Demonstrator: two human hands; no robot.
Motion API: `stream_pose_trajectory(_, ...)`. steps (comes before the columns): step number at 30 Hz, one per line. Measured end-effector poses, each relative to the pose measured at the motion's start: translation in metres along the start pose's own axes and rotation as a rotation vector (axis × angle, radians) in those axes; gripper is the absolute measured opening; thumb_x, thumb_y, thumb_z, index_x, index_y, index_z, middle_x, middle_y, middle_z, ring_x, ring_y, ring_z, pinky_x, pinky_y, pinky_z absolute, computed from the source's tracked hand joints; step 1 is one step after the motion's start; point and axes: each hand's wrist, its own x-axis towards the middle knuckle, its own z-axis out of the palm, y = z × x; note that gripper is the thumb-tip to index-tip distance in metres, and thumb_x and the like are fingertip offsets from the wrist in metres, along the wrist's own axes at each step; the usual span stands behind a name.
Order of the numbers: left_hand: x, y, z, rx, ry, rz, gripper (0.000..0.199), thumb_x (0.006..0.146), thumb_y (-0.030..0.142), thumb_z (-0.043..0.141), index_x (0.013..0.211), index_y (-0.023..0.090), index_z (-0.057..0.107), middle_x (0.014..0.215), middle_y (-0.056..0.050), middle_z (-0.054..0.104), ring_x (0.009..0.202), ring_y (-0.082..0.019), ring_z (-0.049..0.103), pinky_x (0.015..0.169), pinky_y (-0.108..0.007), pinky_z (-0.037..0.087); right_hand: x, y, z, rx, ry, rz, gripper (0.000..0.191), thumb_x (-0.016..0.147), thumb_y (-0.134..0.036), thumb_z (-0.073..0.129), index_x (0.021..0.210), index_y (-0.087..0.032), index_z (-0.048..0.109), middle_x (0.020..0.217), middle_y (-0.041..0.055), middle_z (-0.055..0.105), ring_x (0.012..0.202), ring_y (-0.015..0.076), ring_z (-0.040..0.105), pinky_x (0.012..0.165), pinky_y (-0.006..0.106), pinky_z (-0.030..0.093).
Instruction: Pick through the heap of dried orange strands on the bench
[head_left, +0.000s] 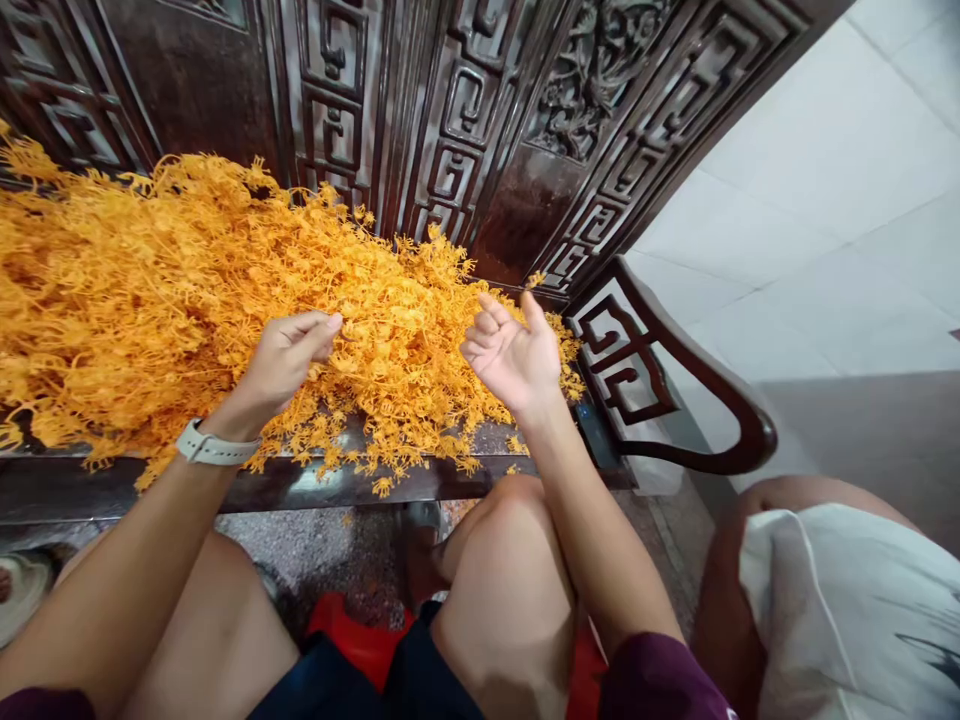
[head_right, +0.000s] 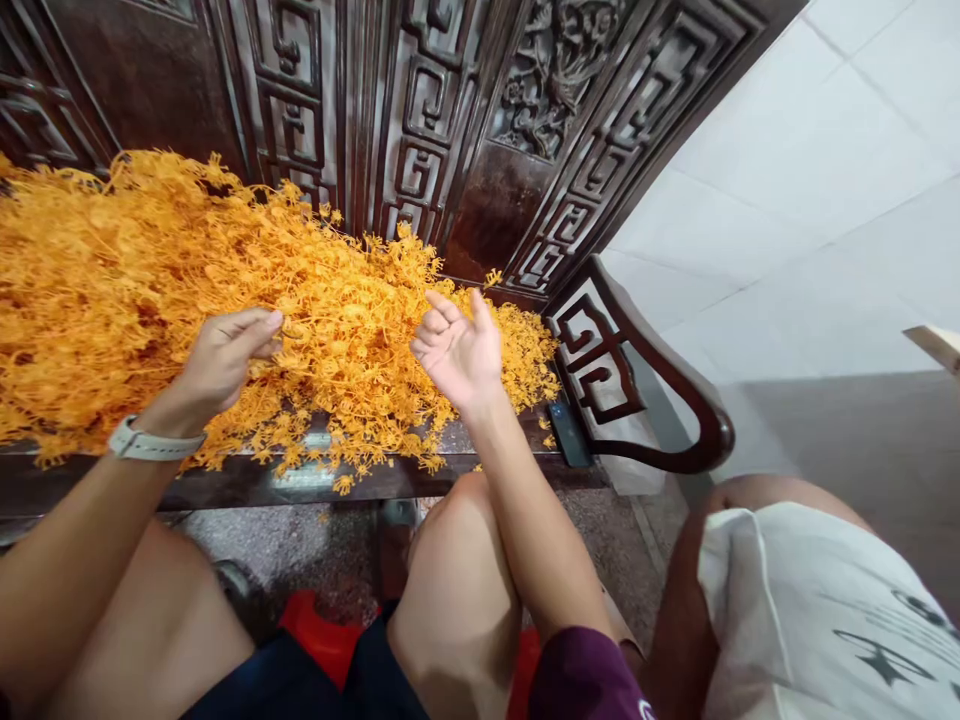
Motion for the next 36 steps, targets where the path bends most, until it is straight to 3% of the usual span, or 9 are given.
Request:
stream_pose_trajectory(2,-0.004,0.006,0.003,0.062,-0.142,-0.037,0.040,0.093,0.045,0.074,0.066,0.017,0.063,0.063,0.002,0.045,0.061,-0.009,0.040,0.056,-0.025,0.034,-0.001,0.009,0.007,-0.036,-0.028,0.055,0.042,0.092,-0.065,0.060,0.097,-0.023,0.066,0.066,-0.0026,0.054,0.056,0.0127,0.041,0.058,0.030,0.035)
stream_pose_trajectory(9,-0.009,0.018,0.014,0.205,-0.251,0.029,0.035,0.093,0.039,0.068,0.066,0.018,0.062,0.060,0.003,0.040,0.056,-0.010,0.033,0.053,-0.026,0.028,-0.003,0.026,0.024,-0.478,-0.247,-0.017,0.038,0.091,-0.055,0.074,0.080,-0.021,0.060,0.068,-0.0028,0.058,0.059,0.0097,0.049,0.057,0.028,0.038)
stream_pose_trajectory(14,-0.009,0.019,0.015,0.261,-0.291,0.032,0.032,0.092,0.039,0.067,0.068,0.018,0.066,0.063,0.001,0.049,0.060,-0.011,0.042,0.057,-0.025,0.034,0.000,0.025,0.022,-0.475,-0.168,-0.195,0.040,0.086,-0.051,0.082,0.079,-0.021,0.056,0.065,-0.0049,0.051,0.058,0.0092,0.043,0.055,0.029,0.034)
stream_pose_trajectory(17,-0.010,0.014,0.018,0.248,-0.332,0.029,0.034,0.092,0.041,0.067,0.067,0.017,0.066,0.063,0.000,0.052,0.060,-0.011,0.044,0.057,-0.026,0.035,-0.001,0.018,0.024,-0.403,-0.131,-0.211,0.040,0.085,-0.050,0.083,0.078,-0.021,0.057,0.066,-0.0041,0.050,0.058,0.0097,0.043,0.055,0.029,0.034)
stream_pose_trajectory(21,-0.002,-0.001,0.010,0.189,-0.191,0.012,0.032,0.087,0.041,0.071,0.066,0.018,0.065,0.062,0.000,0.051,0.059,-0.011,0.042,0.056,-0.026,0.032,-0.012,-0.008,0.026,-0.133,-0.154,-0.107,0.045,0.083,-0.060,0.081,0.080,-0.025,0.053,0.064,-0.0056,0.042,0.054,0.0101,0.036,0.051,0.029,0.035)
stream_pose_trajectory(25,0.010,-0.011,-0.011,0.184,-0.069,-0.057,0.035,0.088,0.046,0.071,0.067,0.019,0.066,0.059,0.000,0.046,0.057,-0.011,0.037,0.053,-0.026,0.028,-0.032,-0.034,0.022,-0.056,-0.173,-0.196,0.044,0.083,-0.066,0.078,0.085,-0.027,0.057,0.060,-0.0071,0.035,0.050,0.0105,0.031,0.046,0.028,0.032)
stream_pose_trajectory(32,0.008,-0.008,-0.004,0.135,-0.110,-0.084,0.042,0.095,0.047,0.066,0.065,0.019,0.057,0.056,0.003,0.035,0.053,-0.011,0.029,0.051,-0.026,0.023,-0.026,0.000,0.010,-0.578,-0.581,-0.025,0.023,0.086,-0.039,0.085,0.094,-0.019,0.076,0.074,0.0001,0.063,0.065,0.0109,0.051,0.059,0.028,0.039)
stream_pose_trajectory(34,0.006,-0.009,0.001,0.136,-0.129,-0.083,0.045,0.096,0.047,0.065,0.063,0.019,0.052,0.057,0.003,0.035,0.054,-0.010,0.029,0.051,-0.027,0.022,-0.016,0.009,0.007,-0.581,-0.544,0.004,0.023,0.085,-0.038,0.085,0.094,-0.019,0.077,0.074,0.0000,0.063,0.065,0.0110,0.051,0.060,0.028,0.040)
stream_pose_trajectory(36,0.005,-0.009,0.003,0.142,-0.146,-0.068,0.047,0.097,0.047,0.064,0.062,0.019,0.048,0.058,0.003,0.034,0.054,-0.010,0.028,0.052,-0.027,0.021,-0.008,0.008,0.003,-0.359,-0.378,-0.033,0.023,0.087,-0.042,0.082,0.097,-0.021,0.076,0.075,-0.0001,0.064,0.065,0.0112,0.051,0.059,0.028,0.041)
